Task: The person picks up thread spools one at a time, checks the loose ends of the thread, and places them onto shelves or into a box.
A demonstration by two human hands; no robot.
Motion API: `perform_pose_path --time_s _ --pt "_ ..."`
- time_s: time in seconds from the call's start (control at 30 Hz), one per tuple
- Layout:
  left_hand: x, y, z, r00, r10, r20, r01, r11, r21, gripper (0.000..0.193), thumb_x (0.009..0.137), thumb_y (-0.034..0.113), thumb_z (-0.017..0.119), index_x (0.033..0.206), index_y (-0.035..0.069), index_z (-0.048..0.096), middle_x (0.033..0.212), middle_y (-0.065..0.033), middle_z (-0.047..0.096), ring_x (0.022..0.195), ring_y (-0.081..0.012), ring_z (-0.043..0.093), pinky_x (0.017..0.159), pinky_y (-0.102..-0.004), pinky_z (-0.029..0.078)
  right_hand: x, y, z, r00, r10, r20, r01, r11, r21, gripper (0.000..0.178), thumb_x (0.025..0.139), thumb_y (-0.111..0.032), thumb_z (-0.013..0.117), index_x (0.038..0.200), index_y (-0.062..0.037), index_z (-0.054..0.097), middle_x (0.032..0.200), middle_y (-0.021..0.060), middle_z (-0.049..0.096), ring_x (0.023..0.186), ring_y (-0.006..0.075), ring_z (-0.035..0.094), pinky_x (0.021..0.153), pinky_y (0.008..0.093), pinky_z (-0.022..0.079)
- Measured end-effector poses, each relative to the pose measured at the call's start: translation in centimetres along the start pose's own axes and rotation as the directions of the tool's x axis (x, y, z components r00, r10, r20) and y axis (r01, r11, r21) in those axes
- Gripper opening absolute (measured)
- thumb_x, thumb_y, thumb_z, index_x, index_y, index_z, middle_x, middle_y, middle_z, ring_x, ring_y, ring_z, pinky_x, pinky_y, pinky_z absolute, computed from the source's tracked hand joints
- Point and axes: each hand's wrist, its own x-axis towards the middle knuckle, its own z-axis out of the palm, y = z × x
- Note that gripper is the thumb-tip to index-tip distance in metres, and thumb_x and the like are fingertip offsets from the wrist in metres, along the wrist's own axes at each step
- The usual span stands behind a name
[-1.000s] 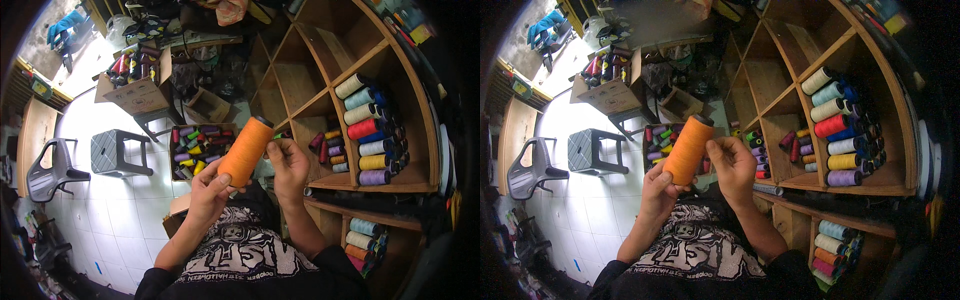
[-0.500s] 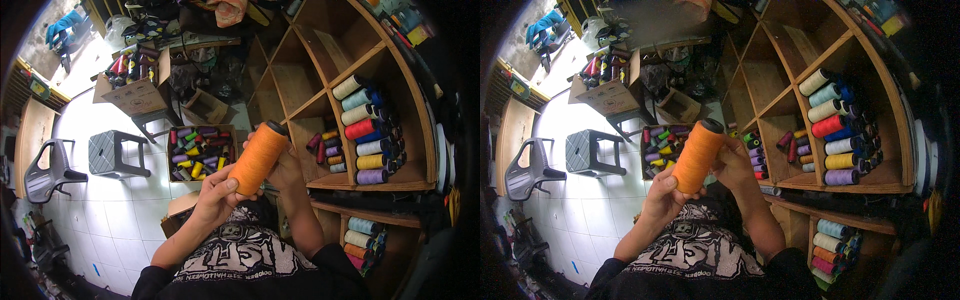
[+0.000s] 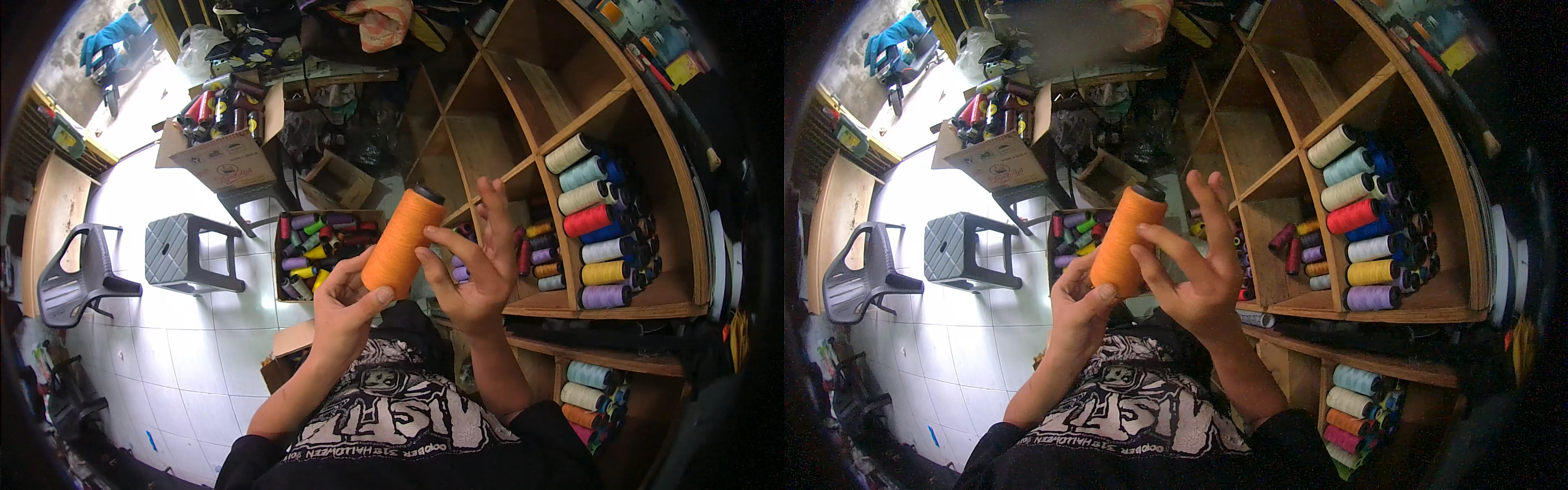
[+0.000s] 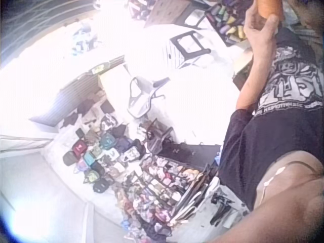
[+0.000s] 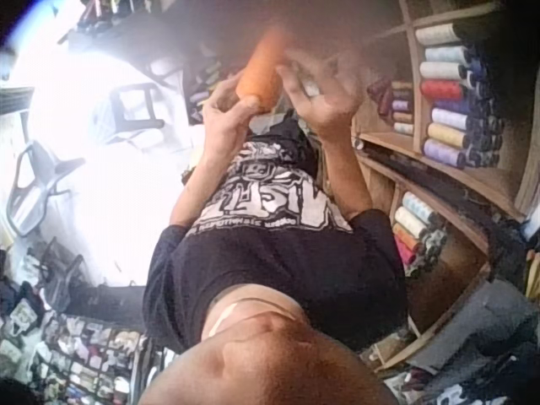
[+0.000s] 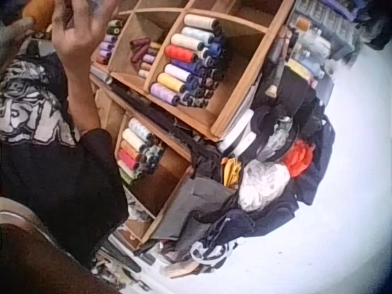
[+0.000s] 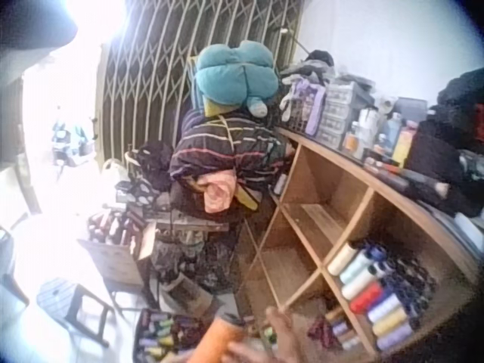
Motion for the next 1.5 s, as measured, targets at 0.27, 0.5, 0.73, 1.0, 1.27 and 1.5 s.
perform_pose_path --time_s 0.27,0.5,0.73,1.0,1.27,1.5 --pt "0.1 -0.5 0.0 0.999 0.003 -0.044 -0.002 1.000 0.014 0.056 0.078 -0.003 0.071 0.128 -0.007 0.047 0.125 -0.0160 0.056 0.112 -0.0209 0.057 0.097 -0.0345 0.045 -0.7 0.8 1.1 0.999 -0.035 -0.003 0.035 0.997 -0.068 0.018 0.078 -0.011 0.075 0.096 -0.0093 0.068 0.136 0.0169 0.049 0.132 0.0356 0.041 0.103 0.0438 0.034" --pt "0.2 -1.0 0.5 0.994 0.081 -0.075 -0.072 0.991 0.110 0.050 0.077 -0.005 0.072 0.120 -0.005 0.047 0.123 -0.0175 0.055 0.113 -0.0227 0.057 0.098 -0.0359 0.046 -1.0 1.4 2.2 0.990 0.125 -0.067 -0.120 0.990 0.071 0.015 0.090 -0.016 0.062 0.087 -0.0016 0.060 0.131 0.0175 0.053 0.131 0.0339 0.042 0.098 0.0391 0.039" --pt "0.5 -0.9 0.1 0.967 0.242 -0.074 -0.223 0.953 0.203 0.047 0.074 -0.009 0.073 0.111 -0.001 0.045 0.129 -0.0187 0.047 0.118 -0.0259 0.052 0.099 -0.0372 0.047 -2.1 2.7 0.5 0.963 0.270 -0.015 -0.248 0.903 0.350 0.019 0.098 -0.013 0.048 0.087 0.0006 0.055 0.130 0.0174 0.052 0.132 0.0312 0.041 0.094 0.0344 0.042" --pt "0.6 -1.0 0.1 0.907 0.420 0.039 -0.398 0.822 0.407 0.052 0.072 -0.010 0.074 0.112 0.000 0.043 0.130 -0.0173 0.042 0.119 -0.0233 0.050 0.101 -0.0368 0.045 -1.0 -1.0 0.8 0.993 0.078 0.089 -0.084 0.994 0.067 0.025 0.074 -0.012 0.077 0.096 -0.0063 0.066 0.137 0.0188 0.048 0.131 0.0363 0.041 0.105 0.0435 0.035" --pt "0.6 -1.6 -0.3 0.800 0.583 0.144 -0.533 0.579 0.618 0.055 0.071 -0.007 0.077 0.114 0.002 0.044 0.127 -0.0163 0.043 0.116 -0.0232 0.051 0.096 -0.0344 0.048 -1.6 -1.0 2.4 1.000 0.012 0.013 -0.011 1.000 -0.026 0.017 0.077 -0.009 0.075 0.092 -0.0037 0.067 0.132 0.0183 0.053 0.127 0.0359 0.046 0.100 0.0431 0.037" --pt "0.7 -1.7 -0.2 0.772 0.612 0.169 -0.553 0.517 0.654 0.059 0.070 -0.006 0.079 0.116 0.001 0.043 0.127 -0.0167 0.043 0.117 -0.0244 0.050 0.094 -0.0338 0.049 -2.0 -0.6 3.5 0.976 0.218 -0.009 -0.207 0.939 0.275 0.012 0.089 -0.005 0.060 0.099 0.0007 0.058 0.132 0.0196 0.052 0.130 0.0354 0.043 0.105 0.0415 0.034"
